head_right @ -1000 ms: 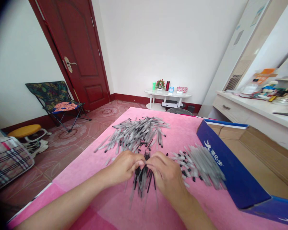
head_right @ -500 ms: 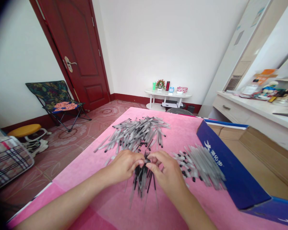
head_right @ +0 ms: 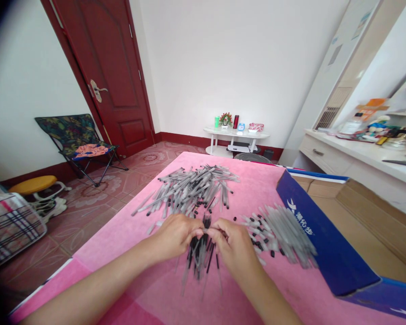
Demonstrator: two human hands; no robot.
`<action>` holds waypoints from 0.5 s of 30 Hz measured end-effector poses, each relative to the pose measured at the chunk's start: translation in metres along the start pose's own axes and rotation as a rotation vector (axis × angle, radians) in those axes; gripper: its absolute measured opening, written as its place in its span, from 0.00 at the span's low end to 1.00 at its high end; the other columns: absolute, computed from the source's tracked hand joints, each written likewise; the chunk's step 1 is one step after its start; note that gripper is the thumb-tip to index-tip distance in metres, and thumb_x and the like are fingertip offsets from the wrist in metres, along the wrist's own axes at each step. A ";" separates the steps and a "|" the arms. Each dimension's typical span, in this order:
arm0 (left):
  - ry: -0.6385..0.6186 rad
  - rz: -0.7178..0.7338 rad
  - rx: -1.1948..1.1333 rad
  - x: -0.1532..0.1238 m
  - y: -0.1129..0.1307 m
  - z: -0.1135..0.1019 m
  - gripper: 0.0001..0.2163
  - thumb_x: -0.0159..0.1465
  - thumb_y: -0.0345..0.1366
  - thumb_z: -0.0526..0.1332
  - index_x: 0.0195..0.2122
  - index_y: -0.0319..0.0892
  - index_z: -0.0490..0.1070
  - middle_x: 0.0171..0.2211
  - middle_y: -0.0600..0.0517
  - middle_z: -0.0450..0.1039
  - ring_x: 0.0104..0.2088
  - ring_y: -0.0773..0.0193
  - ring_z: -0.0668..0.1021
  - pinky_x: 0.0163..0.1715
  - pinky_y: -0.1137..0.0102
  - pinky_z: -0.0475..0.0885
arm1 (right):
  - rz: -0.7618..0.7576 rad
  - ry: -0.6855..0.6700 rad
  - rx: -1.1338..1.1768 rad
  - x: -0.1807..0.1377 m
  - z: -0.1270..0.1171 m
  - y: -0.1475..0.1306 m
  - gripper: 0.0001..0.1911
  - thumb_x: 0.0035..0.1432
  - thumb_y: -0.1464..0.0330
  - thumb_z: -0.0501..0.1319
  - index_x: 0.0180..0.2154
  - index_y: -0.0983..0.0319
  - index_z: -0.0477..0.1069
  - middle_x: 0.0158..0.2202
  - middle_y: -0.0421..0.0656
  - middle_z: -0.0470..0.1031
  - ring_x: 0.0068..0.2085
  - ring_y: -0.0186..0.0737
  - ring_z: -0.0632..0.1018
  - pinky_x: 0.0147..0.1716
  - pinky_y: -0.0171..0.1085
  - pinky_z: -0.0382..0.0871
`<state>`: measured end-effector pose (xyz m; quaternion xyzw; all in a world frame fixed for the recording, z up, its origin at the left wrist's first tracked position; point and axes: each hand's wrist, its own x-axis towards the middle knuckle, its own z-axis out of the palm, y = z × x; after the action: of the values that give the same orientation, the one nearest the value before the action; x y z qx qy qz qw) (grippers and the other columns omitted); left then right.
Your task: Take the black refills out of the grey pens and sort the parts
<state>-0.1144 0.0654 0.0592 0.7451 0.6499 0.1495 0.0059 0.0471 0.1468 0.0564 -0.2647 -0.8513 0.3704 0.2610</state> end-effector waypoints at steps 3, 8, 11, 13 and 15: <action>-0.005 -0.004 -0.003 0.000 0.000 0.002 0.15 0.63 0.40 0.43 0.29 0.44 0.66 0.25 0.52 0.73 0.29 0.62 0.75 0.25 0.73 0.60 | -0.025 0.019 0.022 0.000 0.001 0.000 0.02 0.50 0.71 0.56 0.26 0.62 0.66 0.24 0.38 0.68 0.27 0.34 0.69 0.27 0.32 0.61; -0.026 -0.013 -0.019 0.000 0.000 0.001 0.13 0.63 0.40 0.45 0.30 0.44 0.67 0.25 0.52 0.72 0.29 0.63 0.74 0.26 0.73 0.60 | 0.093 -0.032 0.121 0.000 0.002 0.000 0.06 0.52 0.66 0.56 0.28 0.62 0.64 0.22 0.38 0.68 0.23 0.33 0.70 0.22 0.31 0.61; -0.034 -0.012 -0.026 0.000 0.002 0.001 0.13 0.63 0.40 0.46 0.30 0.44 0.67 0.25 0.52 0.72 0.28 0.63 0.74 0.26 0.74 0.60 | 0.078 -0.054 0.077 -0.002 0.002 -0.001 0.14 0.56 0.65 0.51 0.21 0.62 0.62 0.15 0.36 0.63 0.19 0.32 0.67 0.20 0.31 0.59; -0.035 -0.013 -0.049 0.000 0.001 0.001 0.13 0.63 0.40 0.46 0.30 0.44 0.68 0.24 0.52 0.72 0.28 0.63 0.74 0.26 0.74 0.60 | 0.034 -0.027 0.033 -0.002 0.001 -0.002 0.12 0.55 0.67 0.52 0.21 0.62 0.64 0.16 0.36 0.64 0.19 0.32 0.67 0.21 0.31 0.59; -0.039 -0.014 -0.104 0.001 -0.001 0.002 0.14 0.63 0.39 0.46 0.29 0.44 0.68 0.24 0.52 0.71 0.28 0.64 0.73 0.27 0.74 0.61 | -0.007 0.005 0.011 -0.001 -0.002 -0.002 0.09 0.53 0.69 0.54 0.22 0.63 0.66 0.18 0.37 0.66 0.21 0.33 0.69 0.22 0.31 0.60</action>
<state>-0.1149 0.0668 0.0569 0.7420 0.6462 0.1685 0.0585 0.0486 0.1456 0.0585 -0.2611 -0.8494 0.3736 0.2660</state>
